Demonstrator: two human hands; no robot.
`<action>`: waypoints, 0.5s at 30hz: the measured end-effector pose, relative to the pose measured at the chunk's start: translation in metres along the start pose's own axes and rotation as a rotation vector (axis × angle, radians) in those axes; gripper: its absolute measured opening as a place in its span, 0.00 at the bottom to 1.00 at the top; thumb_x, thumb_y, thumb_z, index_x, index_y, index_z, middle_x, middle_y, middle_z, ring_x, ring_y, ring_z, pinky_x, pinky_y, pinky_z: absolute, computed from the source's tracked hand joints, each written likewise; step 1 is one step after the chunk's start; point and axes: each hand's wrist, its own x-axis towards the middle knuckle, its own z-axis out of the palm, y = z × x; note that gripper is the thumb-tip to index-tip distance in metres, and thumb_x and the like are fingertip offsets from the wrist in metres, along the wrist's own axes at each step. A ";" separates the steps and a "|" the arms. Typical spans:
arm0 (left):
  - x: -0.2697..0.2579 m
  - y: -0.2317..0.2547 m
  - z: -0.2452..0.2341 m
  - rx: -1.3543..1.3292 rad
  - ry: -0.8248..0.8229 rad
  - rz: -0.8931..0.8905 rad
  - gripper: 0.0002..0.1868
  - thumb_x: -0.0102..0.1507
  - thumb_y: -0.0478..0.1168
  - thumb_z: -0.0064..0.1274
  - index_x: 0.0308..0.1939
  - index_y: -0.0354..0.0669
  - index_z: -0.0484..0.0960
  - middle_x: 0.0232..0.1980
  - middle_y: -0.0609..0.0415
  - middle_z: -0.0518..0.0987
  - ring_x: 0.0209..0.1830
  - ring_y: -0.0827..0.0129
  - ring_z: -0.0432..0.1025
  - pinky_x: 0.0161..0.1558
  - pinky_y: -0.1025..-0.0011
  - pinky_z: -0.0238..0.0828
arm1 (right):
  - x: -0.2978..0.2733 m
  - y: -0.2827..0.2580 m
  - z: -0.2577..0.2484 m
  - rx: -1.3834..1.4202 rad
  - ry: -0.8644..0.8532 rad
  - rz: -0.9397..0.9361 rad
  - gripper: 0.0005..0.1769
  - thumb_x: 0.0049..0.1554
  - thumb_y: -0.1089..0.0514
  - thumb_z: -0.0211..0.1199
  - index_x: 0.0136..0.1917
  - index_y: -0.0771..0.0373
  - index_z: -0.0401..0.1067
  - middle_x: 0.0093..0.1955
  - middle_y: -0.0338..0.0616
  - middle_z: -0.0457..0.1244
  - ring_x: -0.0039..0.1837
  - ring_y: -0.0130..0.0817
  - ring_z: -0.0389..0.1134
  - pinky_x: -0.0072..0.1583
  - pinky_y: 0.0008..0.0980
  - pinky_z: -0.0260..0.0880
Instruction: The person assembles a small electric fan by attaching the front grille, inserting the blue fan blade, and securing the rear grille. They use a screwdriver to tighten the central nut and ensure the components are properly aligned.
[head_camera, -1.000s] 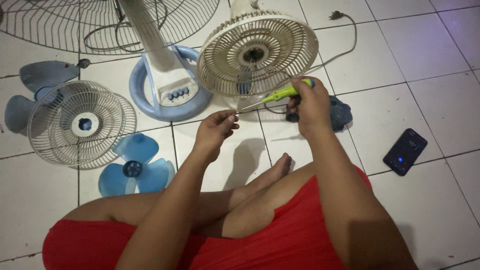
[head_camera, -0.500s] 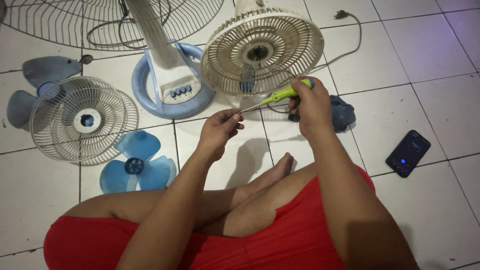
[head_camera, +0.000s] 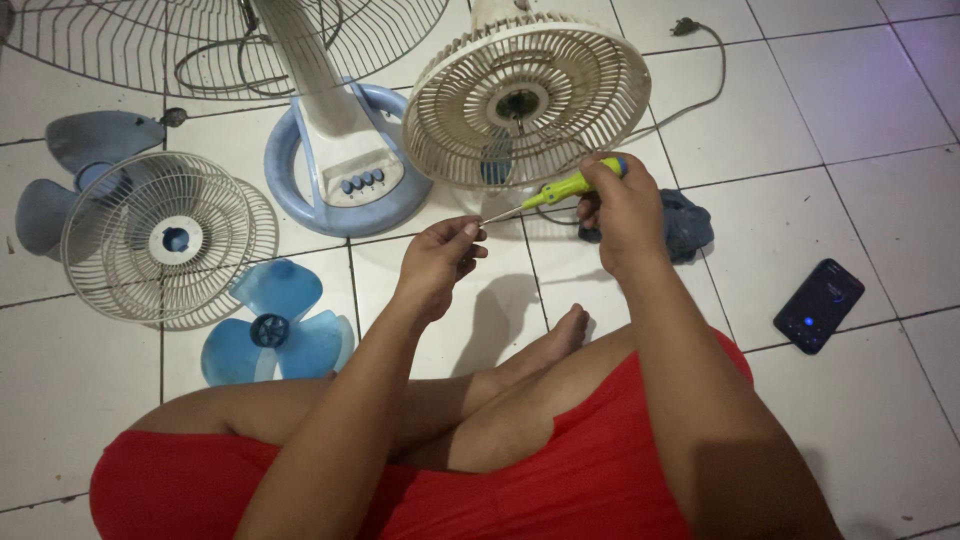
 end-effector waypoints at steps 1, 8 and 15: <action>0.000 0.000 0.000 -0.002 -0.001 0.006 0.16 0.68 0.41 0.54 0.57 0.38 0.80 0.43 0.57 0.81 0.38 0.74 0.75 0.41 0.75 0.71 | 0.001 0.001 0.000 0.006 0.004 -0.001 0.11 0.59 0.57 0.63 0.53 0.64 0.70 0.38 0.39 0.64 0.31 0.24 0.63 0.32 0.24 0.59; 0.002 -0.003 -0.003 -0.013 -0.022 0.024 0.15 0.68 0.41 0.54 0.55 0.38 0.80 0.43 0.56 0.81 0.37 0.74 0.74 0.40 0.74 0.71 | 0.005 0.006 -0.002 0.017 0.001 -0.005 0.11 0.59 0.58 0.64 0.52 0.64 0.69 0.38 0.39 0.64 0.31 0.24 0.62 0.31 0.24 0.59; 0.001 0.001 -0.002 -0.029 0.012 0.005 0.15 0.67 0.40 0.54 0.56 0.38 0.80 0.43 0.57 0.81 0.37 0.75 0.74 0.41 0.75 0.71 | 0.001 -0.004 -0.001 -0.025 0.028 0.002 0.13 0.59 0.56 0.62 0.55 0.65 0.69 0.39 0.40 0.64 0.31 0.24 0.63 0.32 0.24 0.61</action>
